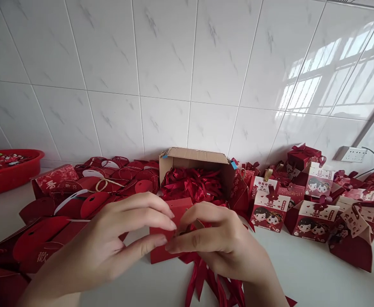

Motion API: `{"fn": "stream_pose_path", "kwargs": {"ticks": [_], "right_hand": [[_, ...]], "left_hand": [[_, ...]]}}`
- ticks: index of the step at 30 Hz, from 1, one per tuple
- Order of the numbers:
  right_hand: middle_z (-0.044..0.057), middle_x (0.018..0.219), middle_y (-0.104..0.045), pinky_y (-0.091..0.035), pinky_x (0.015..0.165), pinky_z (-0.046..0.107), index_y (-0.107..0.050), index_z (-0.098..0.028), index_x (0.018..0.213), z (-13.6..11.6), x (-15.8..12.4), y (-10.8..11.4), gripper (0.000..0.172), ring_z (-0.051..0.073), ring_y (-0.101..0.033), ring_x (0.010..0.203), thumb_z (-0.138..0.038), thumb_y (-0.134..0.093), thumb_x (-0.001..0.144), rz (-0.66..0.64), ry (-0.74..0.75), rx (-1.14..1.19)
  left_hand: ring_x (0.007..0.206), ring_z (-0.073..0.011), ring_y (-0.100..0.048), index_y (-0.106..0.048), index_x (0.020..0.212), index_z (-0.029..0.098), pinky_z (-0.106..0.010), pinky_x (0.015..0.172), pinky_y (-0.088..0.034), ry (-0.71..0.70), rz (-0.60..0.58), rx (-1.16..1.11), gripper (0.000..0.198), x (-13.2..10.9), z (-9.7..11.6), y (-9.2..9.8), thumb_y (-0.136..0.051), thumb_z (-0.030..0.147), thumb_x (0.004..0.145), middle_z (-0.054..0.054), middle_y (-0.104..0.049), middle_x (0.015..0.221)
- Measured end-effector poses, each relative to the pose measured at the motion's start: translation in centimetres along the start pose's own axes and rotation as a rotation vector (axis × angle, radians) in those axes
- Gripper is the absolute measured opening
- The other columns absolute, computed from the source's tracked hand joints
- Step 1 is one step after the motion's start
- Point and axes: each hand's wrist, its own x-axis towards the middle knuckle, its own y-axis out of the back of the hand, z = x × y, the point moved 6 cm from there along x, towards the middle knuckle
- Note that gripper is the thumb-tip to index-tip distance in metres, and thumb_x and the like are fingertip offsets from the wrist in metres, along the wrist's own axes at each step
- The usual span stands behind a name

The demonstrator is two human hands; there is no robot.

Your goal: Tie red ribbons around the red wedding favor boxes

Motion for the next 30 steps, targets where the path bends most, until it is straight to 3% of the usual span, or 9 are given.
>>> {"fn": "stream_pose_path", "kwargs": {"ticks": [8, 12, 19, 26, 30], "right_hand": [[0.008, 0.086, -0.062, -0.054, 0.065, 0.022, -0.074, -0.016, 0.101, -0.1, 0.5, -1.1, 0.037, 0.013, -0.063, 0.076, 0.005, -0.052, 0.081, -0.001, -0.005, 0.072], [0.007, 0.084, -0.062, -0.054, 0.065, 0.021, -0.074, -0.017, 0.102, -0.3, 0.7, -1.5, 0.038, 0.012, -0.063, 0.075, 0.006, -0.051, 0.081, 0.000, 0.003, 0.073], [0.005, 0.080, -0.060, -0.051, 0.055, 0.022, -0.072, -0.023, 0.108, -0.4, 0.7, -1.5, 0.048, 0.012, -0.062, 0.067, 0.006, -0.047, 0.079, 0.083, 0.022, 0.033], [0.004, 0.081, -0.063, -0.054, 0.061, 0.023, -0.072, -0.022, 0.105, -0.7, 0.5, -1.1, 0.046, 0.012, -0.064, 0.072, 0.007, -0.049, 0.078, 0.203, 0.031, -0.042], [0.004, 0.083, -0.064, -0.054, 0.063, 0.022, -0.073, -0.022, 0.104, -0.6, 0.7, -0.7, 0.043, 0.011, -0.064, 0.074, 0.005, -0.049, 0.080, 0.178, 0.012, -0.024]], "left_hand": [[0.081, -0.0093, -0.054, -0.058, 0.086, 0.019, -0.020, 0.075, -0.043, 0.039, -0.114, -0.028, 0.011, -0.1, -0.5, -0.8, -0.051, 0.012, 0.091, 0.001, -0.060, 0.086], [0.078, -0.0104, -0.053, -0.054, 0.083, 0.018, -0.021, 0.072, -0.043, 0.034, -0.149, -0.020, 0.014, -0.3, -0.1, -0.7, -0.049, 0.007, 0.089, 0.000, -0.057, 0.082], [0.078, -0.0095, -0.055, -0.057, 0.081, 0.018, -0.021, 0.073, -0.044, -0.053, -0.022, 0.014, 0.015, 0.1, 0.5, 0.1, -0.050, 0.011, 0.092, 0.000, -0.057, 0.082], [0.083, -0.0098, -0.054, -0.054, 0.080, 0.019, -0.023, 0.075, -0.043, -0.012, 0.095, 0.080, 0.017, -0.1, 0.4, -0.1, -0.049, 0.008, 0.091, 0.001, -0.055, 0.086], [0.090, -0.0103, -0.057, -0.056, 0.087, 0.022, -0.022, 0.081, -0.045, 0.019, 0.090, 0.088, 0.012, -0.3, 0.4, 0.1, -0.051, 0.013, 0.092, 0.001, -0.059, 0.095]]}}
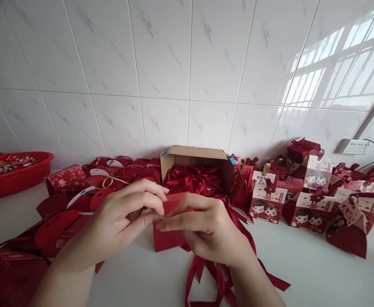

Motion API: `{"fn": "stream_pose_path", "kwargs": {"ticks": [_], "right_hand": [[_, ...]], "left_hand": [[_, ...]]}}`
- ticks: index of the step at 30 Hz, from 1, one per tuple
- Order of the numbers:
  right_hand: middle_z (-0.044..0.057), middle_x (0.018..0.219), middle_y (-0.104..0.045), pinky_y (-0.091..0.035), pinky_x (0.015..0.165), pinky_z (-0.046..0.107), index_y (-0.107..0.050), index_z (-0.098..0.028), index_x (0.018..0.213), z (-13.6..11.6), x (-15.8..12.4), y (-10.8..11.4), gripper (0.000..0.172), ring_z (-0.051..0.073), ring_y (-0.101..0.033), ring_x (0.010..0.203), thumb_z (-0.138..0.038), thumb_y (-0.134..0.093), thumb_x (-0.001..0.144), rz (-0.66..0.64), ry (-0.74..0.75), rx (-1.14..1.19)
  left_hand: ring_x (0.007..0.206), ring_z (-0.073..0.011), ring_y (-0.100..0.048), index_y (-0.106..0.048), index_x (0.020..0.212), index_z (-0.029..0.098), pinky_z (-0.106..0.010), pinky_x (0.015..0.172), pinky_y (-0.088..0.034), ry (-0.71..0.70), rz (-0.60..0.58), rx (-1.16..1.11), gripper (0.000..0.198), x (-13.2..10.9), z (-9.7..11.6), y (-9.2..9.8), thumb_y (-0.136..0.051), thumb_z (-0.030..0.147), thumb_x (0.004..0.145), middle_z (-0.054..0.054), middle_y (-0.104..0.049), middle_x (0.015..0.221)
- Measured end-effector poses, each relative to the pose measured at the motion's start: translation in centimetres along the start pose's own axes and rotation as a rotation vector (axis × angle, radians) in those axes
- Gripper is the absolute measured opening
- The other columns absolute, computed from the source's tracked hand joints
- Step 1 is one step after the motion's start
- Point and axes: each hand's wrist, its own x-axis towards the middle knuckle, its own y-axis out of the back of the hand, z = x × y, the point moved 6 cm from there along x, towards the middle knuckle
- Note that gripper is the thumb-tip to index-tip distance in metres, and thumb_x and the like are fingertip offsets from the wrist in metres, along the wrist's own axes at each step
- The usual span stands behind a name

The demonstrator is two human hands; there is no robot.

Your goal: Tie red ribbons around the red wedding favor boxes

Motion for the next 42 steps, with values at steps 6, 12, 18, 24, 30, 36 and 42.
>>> {"fn": "stream_pose_path", "kwargs": {"ticks": [6, 12, 18, 24, 30, 36, 42], "right_hand": [[0.004, 0.087, -0.064, -0.054, 0.062, 0.021, -0.074, -0.022, 0.097, 2.1, -0.5, 1.8, 0.035, 0.011, -0.064, 0.076, 0.001, -0.052, 0.082, -0.106, -0.220, 0.002], [0.006, 0.095, -0.064, -0.056, 0.066, 0.024, -0.077, -0.024, 0.091, 5.2, -1.6, 1.5, 0.026, 0.014, -0.065, 0.085, -0.007, -0.058, 0.083, -0.314, -0.456, 0.000], [0.004, 0.137, -0.051, -0.041, 0.109, 0.042, -0.078, -0.027, 0.086, 9.3, -1.9, 0.1, 0.012, 0.026, -0.023, 0.143, -0.022, -0.068, 0.081, -0.231, -0.512, 0.057], [0.007, 0.145, -0.045, -0.041, 0.107, 0.043, -0.078, -0.022, 0.085, 14.6, -3.5, -2.3, 0.012, 0.030, -0.020, 0.144, -0.024, -0.073, 0.074, -0.184, -0.631, 0.144], [0.006, 0.132, -0.057, -0.037, 0.109, 0.039, -0.078, -0.024, 0.083, 16.1, -4.0, -3.0, 0.011, 0.025, -0.029, 0.141, -0.022, -0.074, 0.073, -0.082, -0.643, 0.187], [0.007, 0.136, -0.052, -0.038, 0.108, 0.040, -0.078, -0.025, 0.083, 16.5, -4.3, -2.9, 0.010, 0.027, -0.038, 0.136, -0.026, -0.075, 0.073, -0.033, -0.664, 0.183], [0.005, 0.113, -0.066, -0.038, 0.107, 0.042, -0.078, -0.032, 0.083, 16.0, -3.4, -2.5, 0.010, 0.024, -0.038, 0.135, -0.030, -0.076, 0.074, 0.156, -0.585, 0.277]], "left_hand": [[0.110, -0.0228, -0.057, -0.049, 0.120, 0.029, -0.033, 0.088, -0.046, 0.426, -0.163, 0.271, 0.034, -0.9, -4.7, -0.1, -0.057, 0.036, 0.088, -0.003, -0.059, 0.123], [0.105, -0.0290, -0.060, -0.039, 0.134, 0.030, -0.033, 0.074, -0.049, 0.671, -0.383, 0.283, 0.062, -1.6, -9.8, -2.3, -0.064, 0.034, 0.076, -0.010, -0.056, 0.124], [0.109, -0.0283, -0.056, -0.042, 0.129, 0.034, -0.036, 0.083, -0.047, 0.688, -0.313, 0.131, 0.059, -1.6, -11.9, -3.4, -0.064, 0.026, 0.074, -0.008, -0.056, 0.119], [0.086, -0.0231, -0.060, -0.020, 0.144, 0.032, -0.036, 0.073, -0.049, 0.790, -0.151, 0.055, 0.086, -1.7, -14.2, -3.5, -0.066, 0.031, 0.071, -0.011, -0.051, 0.115], [0.082, -0.0225, -0.060, -0.059, 0.105, 0.024, -0.032, 0.069, -0.048, 0.761, -0.132, 0.001, 0.036, -1.8, -15.7, -4.2, -0.063, 0.032, 0.071, -0.008, -0.058, 0.104], [0.059, -0.0184, -0.059, -0.060, 0.077, 0.018, -0.026, 0.053, -0.043, 0.761, -0.162, -0.125, 0.024, -1.9, -15.9, -4.9, -0.064, 0.041, 0.072, -0.002, -0.063, 0.070], [0.060, -0.0156, -0.058, -0.054, 0.073, 0.018, -0.022, 0.052, -0.041, 0.710, -0.027, -0.185, 0.030, -0.7, -13.9, -4.0, -0.060, 0.047, 0.078, 0.001, -0.062, 0.068]]}}
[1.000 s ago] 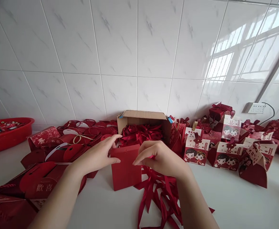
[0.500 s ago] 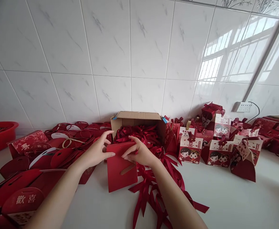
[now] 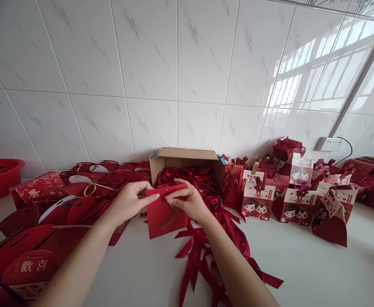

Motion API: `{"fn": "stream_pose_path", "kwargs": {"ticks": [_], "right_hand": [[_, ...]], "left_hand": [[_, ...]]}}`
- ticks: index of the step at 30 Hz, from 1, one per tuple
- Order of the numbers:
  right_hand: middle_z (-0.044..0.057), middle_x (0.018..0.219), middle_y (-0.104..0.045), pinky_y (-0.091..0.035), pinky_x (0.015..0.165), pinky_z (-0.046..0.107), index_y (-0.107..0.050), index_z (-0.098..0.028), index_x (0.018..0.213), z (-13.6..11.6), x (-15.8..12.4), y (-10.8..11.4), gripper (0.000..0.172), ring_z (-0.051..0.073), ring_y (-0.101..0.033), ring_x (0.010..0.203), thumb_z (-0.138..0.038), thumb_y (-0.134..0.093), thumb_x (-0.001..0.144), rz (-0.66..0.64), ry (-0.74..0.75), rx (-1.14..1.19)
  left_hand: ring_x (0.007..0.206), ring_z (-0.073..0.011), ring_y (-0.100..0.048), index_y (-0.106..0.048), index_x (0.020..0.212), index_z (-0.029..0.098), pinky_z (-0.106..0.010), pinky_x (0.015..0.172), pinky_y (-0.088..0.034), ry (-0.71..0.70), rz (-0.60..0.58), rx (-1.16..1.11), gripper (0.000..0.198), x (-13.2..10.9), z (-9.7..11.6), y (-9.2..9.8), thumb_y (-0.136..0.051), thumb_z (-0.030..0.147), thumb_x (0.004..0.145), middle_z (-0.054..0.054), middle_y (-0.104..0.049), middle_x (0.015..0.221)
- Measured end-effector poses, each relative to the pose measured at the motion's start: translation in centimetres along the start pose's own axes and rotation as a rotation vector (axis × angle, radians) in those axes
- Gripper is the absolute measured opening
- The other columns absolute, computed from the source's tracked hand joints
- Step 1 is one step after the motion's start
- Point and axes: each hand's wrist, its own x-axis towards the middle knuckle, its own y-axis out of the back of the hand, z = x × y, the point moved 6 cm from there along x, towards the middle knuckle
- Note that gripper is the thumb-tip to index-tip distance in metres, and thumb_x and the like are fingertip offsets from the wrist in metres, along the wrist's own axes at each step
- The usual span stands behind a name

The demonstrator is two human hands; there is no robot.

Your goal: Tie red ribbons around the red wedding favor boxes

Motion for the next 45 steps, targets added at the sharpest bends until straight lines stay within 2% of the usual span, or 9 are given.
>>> {"fn": "stream_pose_path", "kwargs": {"ticks": [6, 13, 19, 23, 26, 28, 32, 36, 45], "right_hand": [[0.004, 0.121, -0.061, -0.043, 0.103, 0.042, -0.077, -0.034, 0.084, -2.6, -0.6, 0.6, 0.011, 0.024, -0.047, 0.128, -0.030, -0.077, 0.074, 0.123, 0.053, 0.107], [0.003, 0.123, -0.060, -0.042, 0.105, 0.040, -0.077, -0.031, 0.082, -5.6, -1.3, 1.0, 0.010, 0.022, -0.051, 0.122, -0.024, -0.076, 0.075, 0.258, 0.202, 0.043], [0.005, 0.112, -0.063, -0.051, 0.090, 0.038, -0.050, -0.029, 0.125, -7.7, -2.1, 1.1, 0.055, 0.019, -0.062, 0.100, -0.023, -0.073, 0.076, 0.349, 0.288, 0.016], [0.000, 0.075, -0.061, -0.049, 0.064, 0.028, -0.053, -0.020, 0.082, -8.2, -2.5, 1.7, 0.025, 0.014, -0.058, 0.069, -0.028, -0.075, 0.073, 0.464, 0.256, -0.065], [-0.002, 0.071, -0.055, -0.046, 0.060, 0.025, -0.050, -0.020, 0.075, -9.1, -3.1, 2.5, 0.026, 0.012, -0.053, 0.065, -0.028, -0.074, 0.073, 0.621, 0.299, -0.119], [-0.002, 0.071, -0.054, -0.045, 0.060, 0.024, -0.049, -0.020, 0.075, -9.4, -3.4, 3.2, 0.027, 0.011, -0.052, 0.064, -0.030, -0.075, 0.073, 0.699, 0.280, -0.093], [-0.003, 0.071, -0.054, -0.045, 0.052, 0.022, -0.049, -0.020, 0.078, -9.1, -3.7, 4.1, 0.033, 0.010, -0.052, 0.059, -0.037, -0.077, 0.071, 0.753, 0.146, 0.070], [-0.003, 0.070, -0.054, -0.044, 0.049, 0.021, -0.048, -0.020, 0.078, -9.0, -3.8, 4.5, 0.037, 0.011, -0.051, 0.058, -0.039, -0.078, 0.068, 0.771, 0.127, 0.125], [-0.003, 0.068, -0.051, -0.043, 0.050, 0.022, -0.047, -0.020, 0.072, -9.1, -3.4, 4.4, 0.034, 0.011, -0.048, 0.058, -0.035, -0.077, 0.069, 0.666, 0.174, 0.017]], "left_hand": [[0.050, -0.0110, -0.052, -0.052, 0.069, 0.018, -0.020, 0.047, -0.040, -0.111, 0.108, -0.043, 0.027, -1.3, 2.8, 0.4, -0.062, 0.040, 0.079, 0.004, -0.058, 0.061], [0.058, -0.0130, -0.058, -0.060, 0.069, 0.017, -0.021, 0.052, -0.041, -0.246, 0.171, 0.059, 0.024, -2.6, 5.2, 0.6, -0.060, 0.037, 0.083, 0.000, -0.066, 0.066], [0.071, -0.0151, -0.064, -0.066, 0.076, 0.018, -0.023, 0.065, -0.048, -0.357, 0.213, 0.064, 0.020, -3.7, 6.7, 0.8, -0.059, 0.035, 0.085, -0.001, -0.070, 0.076], [0.083, -0.0172, -0.064, -0.061, 0.096, 0.021, -0.027, 0.073, -0.052, -0.350, 0.210, 0.040, 0.018, -4.0, 6.8, -0.1, -0.056, 0.037, 0.089, -0.004, -0.068, 0.093], [0.117, -0.0265, -0.053, -0.035, 0.133, 0.027, -0.038, 0.092, -0.051, -0.361, 0.248, 0.079, 0.071, -3.9, 6.2, -1.3, -0.073, 0.043, 0.075, -0.012, -0.049, 0.132], [0.131, -0.0309, -0.040, -0.021, 0.138, 0.028, -0.044, 0.100, -0.046, -0.445, 0.328, 0.124, 0.095, -3.8, 6.1, -1.8, -0.081, 0.039, 0.065, -0.015, -0.033, 0.143], [0.113, -0.0242, -0.052, -0.036, 0.114, 0.025, -0.038, 0.089, -0.052, -0.594, 0.464, 0.128, 0.053, -3.6, 6.0, -1.7, -0.073, 0.030, 0.076, -0.011, -0.041, 0.122], [0.110, -0.0233, -0.051, -0.053, 0.098, 0.022, -0.034, 0.086, -0.051, -0.559, 0.377, 0.327, 0.017, -3.2, 6.4, -1.4, -0.061, 0.030, 0.086, -0.009, -0.044, 0.115], [0.090, -0.0168, -0.061, -0.069, 0.077, 0.021, -0.026, 0.082, -0.049, -0.516, 0.331, 0.045, 0.009, -4.2, 6.8, 3.7, -0.064, 0.024, 0.084, -0.003, -0.065, 0.091]]}}
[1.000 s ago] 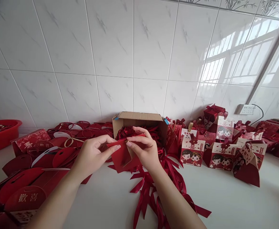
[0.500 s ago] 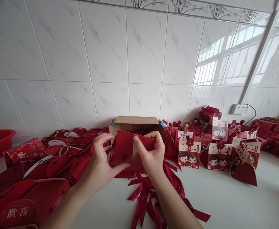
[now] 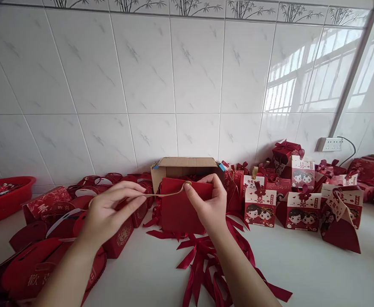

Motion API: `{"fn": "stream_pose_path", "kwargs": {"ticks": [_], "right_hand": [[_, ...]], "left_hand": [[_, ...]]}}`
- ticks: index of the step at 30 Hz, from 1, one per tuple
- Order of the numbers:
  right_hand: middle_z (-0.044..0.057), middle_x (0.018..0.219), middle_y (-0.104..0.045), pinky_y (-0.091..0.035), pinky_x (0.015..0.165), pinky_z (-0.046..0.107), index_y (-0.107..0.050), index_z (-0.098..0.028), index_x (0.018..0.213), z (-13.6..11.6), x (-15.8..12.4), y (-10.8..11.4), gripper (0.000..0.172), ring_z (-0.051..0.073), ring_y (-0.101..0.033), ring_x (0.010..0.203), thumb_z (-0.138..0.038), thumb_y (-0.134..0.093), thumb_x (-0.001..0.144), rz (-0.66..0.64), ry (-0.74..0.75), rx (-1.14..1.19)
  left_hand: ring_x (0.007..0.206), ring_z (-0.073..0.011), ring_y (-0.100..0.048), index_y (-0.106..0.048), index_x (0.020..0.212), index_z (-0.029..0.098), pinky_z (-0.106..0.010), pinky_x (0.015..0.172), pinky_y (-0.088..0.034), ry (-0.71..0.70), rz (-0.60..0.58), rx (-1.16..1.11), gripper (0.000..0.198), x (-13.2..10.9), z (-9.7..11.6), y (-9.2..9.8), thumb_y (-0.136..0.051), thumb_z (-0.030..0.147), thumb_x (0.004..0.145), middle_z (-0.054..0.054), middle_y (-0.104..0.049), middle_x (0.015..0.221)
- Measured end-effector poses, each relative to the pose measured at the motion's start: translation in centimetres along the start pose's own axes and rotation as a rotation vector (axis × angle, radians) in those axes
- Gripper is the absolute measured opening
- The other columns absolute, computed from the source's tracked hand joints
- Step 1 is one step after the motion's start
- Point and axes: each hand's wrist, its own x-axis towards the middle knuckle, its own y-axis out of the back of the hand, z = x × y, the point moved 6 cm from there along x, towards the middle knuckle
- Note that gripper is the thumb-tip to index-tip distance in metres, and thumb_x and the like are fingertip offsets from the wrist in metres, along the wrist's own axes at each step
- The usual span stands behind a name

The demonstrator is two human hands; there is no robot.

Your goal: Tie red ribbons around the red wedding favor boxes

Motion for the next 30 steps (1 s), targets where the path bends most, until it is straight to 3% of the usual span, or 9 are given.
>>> {"fn": "stream_pose_path", "kwargs": {"ticks": [5, 8, 11, 13, 16, 18, 20, 25, 30], "right_hand": [[-0.003, 0.067, -0.051, -0.040, 0.051, 0.023, -0.046, -0.021, 0.072, -1.1, -1.3, -2.3, 0.028, 0.011, -0.047, 0.059, -0.026, -0.073, 0.072, -0.310, 0.149, -0.051], [-0.002, 0.067, -0.053, -0.040, 0.053, 0.026, -0.046, -0.022, 0.073, -2.4, -2.8, -3.5, 0.026, 0.012, -0.048, 0.059, -0.019, -0.072, 0.073, -0.492, 0.316, -0.065], [-0.001, 0.069, -0.054, -0.041, 0.053, 0.028, -0.047, -0.022, 0.076, -3.8, -4.1, -4.0, 0.026, 0.013, -0.050, 0.061, -0.014, -0.071, 0.072, -0.586, 0.481, -0.098], [0.000, 0.070, -0.055, -0.041, 0.053, 0.029, -0.047, -0.023, 0.079, -4.6, -4.5, -4.1, 0.026, 0.014, -0.051, 0.061, -0.012, -0.070, 0.072, -0.616, 0.538, -0.112], [0.000, 0.069, -0.056, -0.042, 0.053, 0.030, -0.047, -0.024, 0.081, -5.3, -4.7, -4.1, 0.027, 0.015, -0.052, 0.061, -0.012, -0.069, 0.073, -0.645, 0.558, -0.125], [0.000, 0.069, -0.056, -0.042, 0.053, 0.031, -0.047, -0.024, 0.082, -5.6, -4.7, -4.0, 0.027, 0.015, -0.052, 0.060, -0.011, -0.069, 0.073, -0.650, 0.572, -0.136], [0.000, 0.068, -0.056, -0.043, 0.054, 0.031, -0.047, -0.024, 0.083, -5.8, -4.7, -3.8, 0.027, 0.015, -0.052, 0.060, -0.010, -0.068, 0.073, -0.644, 0.592, -0.136], [0.001, 0.072, -0.060, -0.044, 0.055, 0.033, -0.049, -0.025, 0.086, -6.2, -4.6, -3.6, 0.025, 0.015, -0.053, 0.061, -0.011, -0.067, 0.075, -0.629, 0.615, -0.126], [0.001, 0.072, -0.060, -0.045, 0.056, 0.035, -0.049, -0.025, 0.084, -6.4, -4.5, -3.1, 0.027, 0.016, -0.055, 0.063, -0.010, -0.069, 0.074, -0.617, 0.607, -0.137]], "left_hand": [[0.087, -0.0166, -0.063, -0.067, 0.078, 0.021, -0.027, 0.078, -0.053, 0.083, 0.185, -0.369, 0.013, -0.4, 0.5, 2.8, -0.061, 0.028, 0.087, -0.002, -0.065, 0.087], [0.059, -0.0114, -0.061, -0.059, 0.084, 0.021, -0.022, 0.054, -0.051, 0.175, 0.249, -0.495, 0.010, -0.8, 0.8, 2.9, -0.062, 0.030, 0.086, 0.002, -0.062, 0.072], [0.044, -0.0079, -0.054, -0.049, 0.098, 0.028, -0.017, 0.040, -0.044, 0.208, 0.297, -0.512, 0.028, -1.1, 1.4, 2.9, -0.069, 0.024, 0.079, 0.008, -0.063, 0.068], [0.047, -0.0081, -0.057, -0.052, 0.094, 0.027, -0.016, 0.045, -0.047, 0.175, 0.250, -0.457, 0.024, -1.2, 2.1, 2.7, -0.069, 0.021, 0.079, 0.008, -0.065, 0.067], [0.071, -0.0135, -0.069, -0.065, 0.081, 0.022, -0.019, 0.066, -0.056, 0.145, 0.006, -0.356, 0.004, -1.3, 3.0, 1.6, -0.063, 0.021, 0.084, 0.001, -0.071, 0.074], [0.089, -0.0173, -0.070, -0.071, 0.090, 0.024, -0.024, 0.079, -0.056, 0.117, -0.172, -0.330, 0.018, -1.5, 3.3, 0.7, -0.053, 0.020, 0.089, -0.002, -0.074, 0.088], [0.097, -0.0185, -0.068, -0.071, 0.100, 0.028, -0.027, 0.083, -0.056, 0.080, -0.274, -0.303, 0.026, -1.7, 3.5, 0.2, -0.048, 0.019, 0.091, -0.002, -0.074, 0.098], [0.084, -0.0204, -0.069, -0.076, 0.090, 0.032, -0.029, 0.072, -0.059, 0.053, -0.288, -0.245, 0.017, -1.5, 3.4, -0.5, -0.070, 0.022, 0.078, -0.004, -0.073, 0.095], [0.080, -0.0176, -0.069, -0.077, 0.090, 0.031, -0.024, 0.067, -0.058, 0.042, -0.219, -0.265, 0.016, -1.6, 4.3, -1.3, -0.070, 0.022, 0.079, -0.004, -0.072, 0.091]]}}
